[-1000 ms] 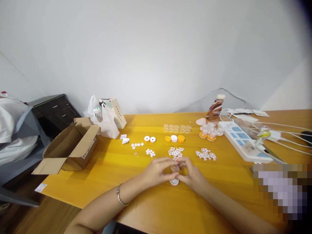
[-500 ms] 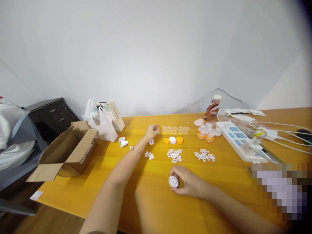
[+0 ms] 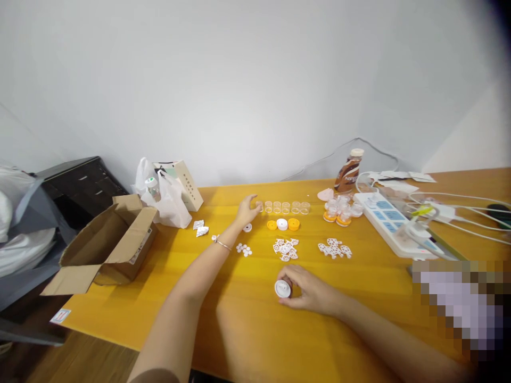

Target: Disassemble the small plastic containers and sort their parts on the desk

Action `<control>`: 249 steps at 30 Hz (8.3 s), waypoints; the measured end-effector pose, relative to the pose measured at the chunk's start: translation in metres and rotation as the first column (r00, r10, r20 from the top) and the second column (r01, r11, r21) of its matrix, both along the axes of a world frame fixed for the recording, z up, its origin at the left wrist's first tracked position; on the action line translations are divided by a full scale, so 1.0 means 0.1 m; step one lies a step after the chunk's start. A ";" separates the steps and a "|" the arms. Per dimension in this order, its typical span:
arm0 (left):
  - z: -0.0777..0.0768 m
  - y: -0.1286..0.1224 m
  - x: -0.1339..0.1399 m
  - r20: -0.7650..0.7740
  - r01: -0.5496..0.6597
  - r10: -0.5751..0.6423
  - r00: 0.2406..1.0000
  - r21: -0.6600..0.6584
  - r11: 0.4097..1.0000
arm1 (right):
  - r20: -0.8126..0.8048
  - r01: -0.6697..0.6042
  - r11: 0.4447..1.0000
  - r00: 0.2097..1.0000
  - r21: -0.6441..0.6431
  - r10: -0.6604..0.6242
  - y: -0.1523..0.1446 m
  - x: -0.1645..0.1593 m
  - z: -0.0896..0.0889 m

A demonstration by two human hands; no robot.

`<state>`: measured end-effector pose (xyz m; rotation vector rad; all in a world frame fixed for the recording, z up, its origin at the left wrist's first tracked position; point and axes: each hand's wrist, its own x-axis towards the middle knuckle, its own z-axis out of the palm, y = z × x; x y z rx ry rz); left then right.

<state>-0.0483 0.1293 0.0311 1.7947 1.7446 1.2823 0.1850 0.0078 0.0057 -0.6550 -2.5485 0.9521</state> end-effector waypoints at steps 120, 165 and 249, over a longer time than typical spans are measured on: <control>-0.41 -1.78 0.39 -0.400 0.443 -0.326 0.856 0.243 0.863 | -0.405 0.151 0.780 0.786 -0.607 -0.467 -0.09 -0.16 -0.04; -0.25 -1.68 0.35 0.119 0.250 -0.285 0.951 0.246 0.937 | -0.457 0.442 0.711 0.554 -0.547 -0.696 0.35 0.03 -0.19; -0.22 -1.77 0.67 0.664 0.239 -0.071 0.744 -0.165 0.957 | -0.414 0.252 0.961 0.867 -0.115 -0.277 -0.20 -0.19 -0.06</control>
